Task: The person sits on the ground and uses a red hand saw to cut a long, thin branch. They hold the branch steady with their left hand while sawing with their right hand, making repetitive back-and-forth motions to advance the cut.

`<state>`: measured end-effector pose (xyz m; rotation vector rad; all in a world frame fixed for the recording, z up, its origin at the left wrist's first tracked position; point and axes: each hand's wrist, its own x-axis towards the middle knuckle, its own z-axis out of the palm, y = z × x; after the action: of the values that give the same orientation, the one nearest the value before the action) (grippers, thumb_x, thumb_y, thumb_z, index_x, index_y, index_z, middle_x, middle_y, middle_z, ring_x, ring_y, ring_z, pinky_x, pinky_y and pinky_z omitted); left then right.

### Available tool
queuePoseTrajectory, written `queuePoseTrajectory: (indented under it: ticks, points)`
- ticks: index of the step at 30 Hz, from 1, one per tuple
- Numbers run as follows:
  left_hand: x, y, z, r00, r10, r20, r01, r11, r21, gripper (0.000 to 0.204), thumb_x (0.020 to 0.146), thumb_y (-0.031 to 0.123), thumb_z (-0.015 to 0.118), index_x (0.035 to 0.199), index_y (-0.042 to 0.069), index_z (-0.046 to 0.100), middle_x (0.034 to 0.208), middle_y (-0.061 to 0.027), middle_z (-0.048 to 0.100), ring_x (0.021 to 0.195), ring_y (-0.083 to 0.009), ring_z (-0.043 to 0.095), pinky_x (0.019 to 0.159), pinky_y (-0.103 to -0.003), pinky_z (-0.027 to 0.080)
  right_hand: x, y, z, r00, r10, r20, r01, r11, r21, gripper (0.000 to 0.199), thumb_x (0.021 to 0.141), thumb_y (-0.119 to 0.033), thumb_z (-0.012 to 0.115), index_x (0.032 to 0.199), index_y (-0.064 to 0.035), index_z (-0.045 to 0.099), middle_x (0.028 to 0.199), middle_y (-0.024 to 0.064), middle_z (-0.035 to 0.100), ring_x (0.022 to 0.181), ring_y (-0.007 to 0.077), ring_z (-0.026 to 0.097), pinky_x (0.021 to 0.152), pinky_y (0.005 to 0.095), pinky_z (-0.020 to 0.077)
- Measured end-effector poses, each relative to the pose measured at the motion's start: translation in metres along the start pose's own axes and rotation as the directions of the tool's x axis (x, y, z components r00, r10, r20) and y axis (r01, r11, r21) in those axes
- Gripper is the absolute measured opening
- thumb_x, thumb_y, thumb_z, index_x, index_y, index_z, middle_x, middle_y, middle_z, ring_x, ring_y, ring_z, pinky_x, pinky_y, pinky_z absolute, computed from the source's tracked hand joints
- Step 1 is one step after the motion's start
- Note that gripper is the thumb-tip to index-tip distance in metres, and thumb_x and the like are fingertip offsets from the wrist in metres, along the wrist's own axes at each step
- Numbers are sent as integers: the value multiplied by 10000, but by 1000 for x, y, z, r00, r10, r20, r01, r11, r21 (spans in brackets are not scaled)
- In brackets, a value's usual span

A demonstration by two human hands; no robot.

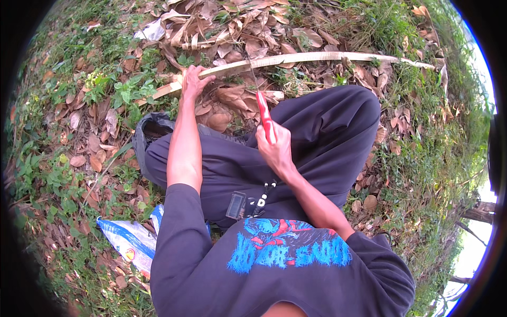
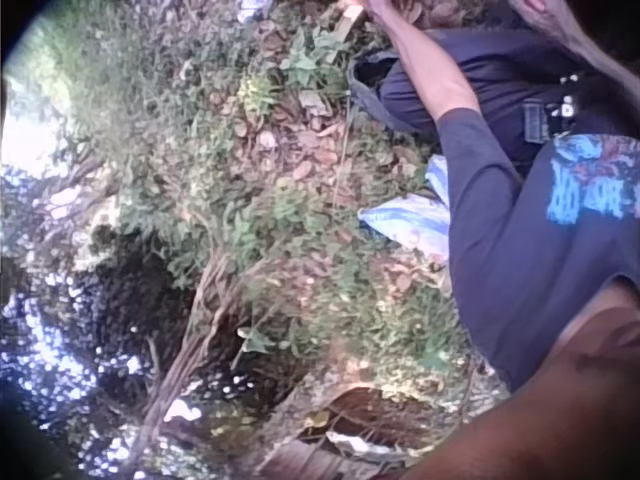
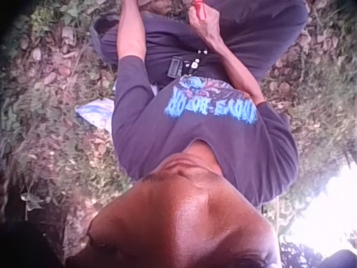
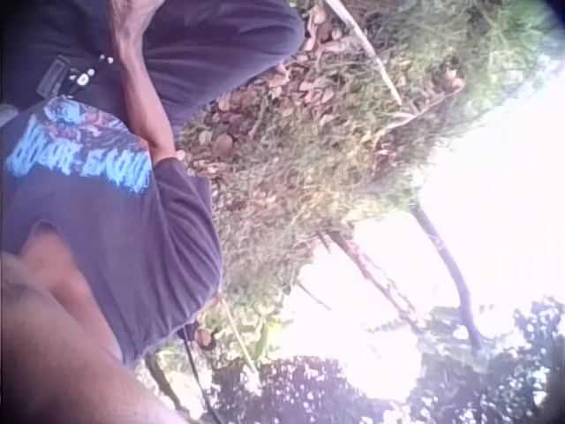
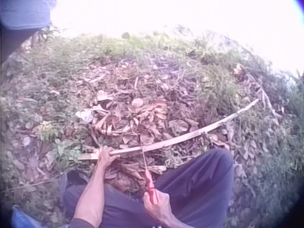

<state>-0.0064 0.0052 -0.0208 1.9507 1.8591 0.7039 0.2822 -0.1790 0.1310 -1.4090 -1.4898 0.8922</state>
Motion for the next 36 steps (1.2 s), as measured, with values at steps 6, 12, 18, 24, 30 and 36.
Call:
queuePoseTrajectory:
  ticks: [6,12,18,24,30,36]
  points:
    - [-6,6,3,999,27,-32,-25,998,58,426,730,381,845,1002,87,701,957,-110,565,954,-317,579,847,-438,469,22,3,0,986,168,0,-167,985,45,215,881,-78,591,714,41,527,546,181,493,443,241,482,486,383,417]
    - [1,1,2,1000,14,-3,-14,1000,22,432,722,397,852,983,88,699,959,-108,560,944,-307,570,842,-428,467,46,3,13,987,157,-21,-156,987,38,200,873,-76,602,723,36,529,550,169,478,466,238,483,501,384,411]
    - [-4,4,1,1000,-12,0,12,1000,0,435,729,394,845,1007,91,702,965,-116,561,959,-308,577,846,-428,467,-1,-5,-7,980,198,32,-199,977,73,184,865,-71,596,722,32,543,550,152,513,458,189,522,496,366,432]
    - [1,5,2,1000,27,-16,-26,999,44,414,731,377,846,982,85,694,958,-103,556,951,-305,577,840,-430,469,54,20,22,992,127,-25,-126,991,47,242,883,-119,601,716,34,515,530,99,445,494,119,403,491,359,388]
    - [-5,8,-4,1000,13,-18,-13,1000,-1,395,731,356,847,960,74,691,942,-102,547,944,-308,578,835,-425,471,14,-3,4,983,183,23,-184,979,89,207,867,-90,603,712,24,527,533,139,480,460,166,490,495,358,420]
    - [-8,16,-5,1000,-6,-25,10,990,140,424,746,406,826,978,87,669,983,-108,574,979,-313,593,842,-428,491,22,-3,3,981,191,13,-192,979,73,228,878,-99,596,713,38,518,531,152,483,451,172,457,488,365,412]
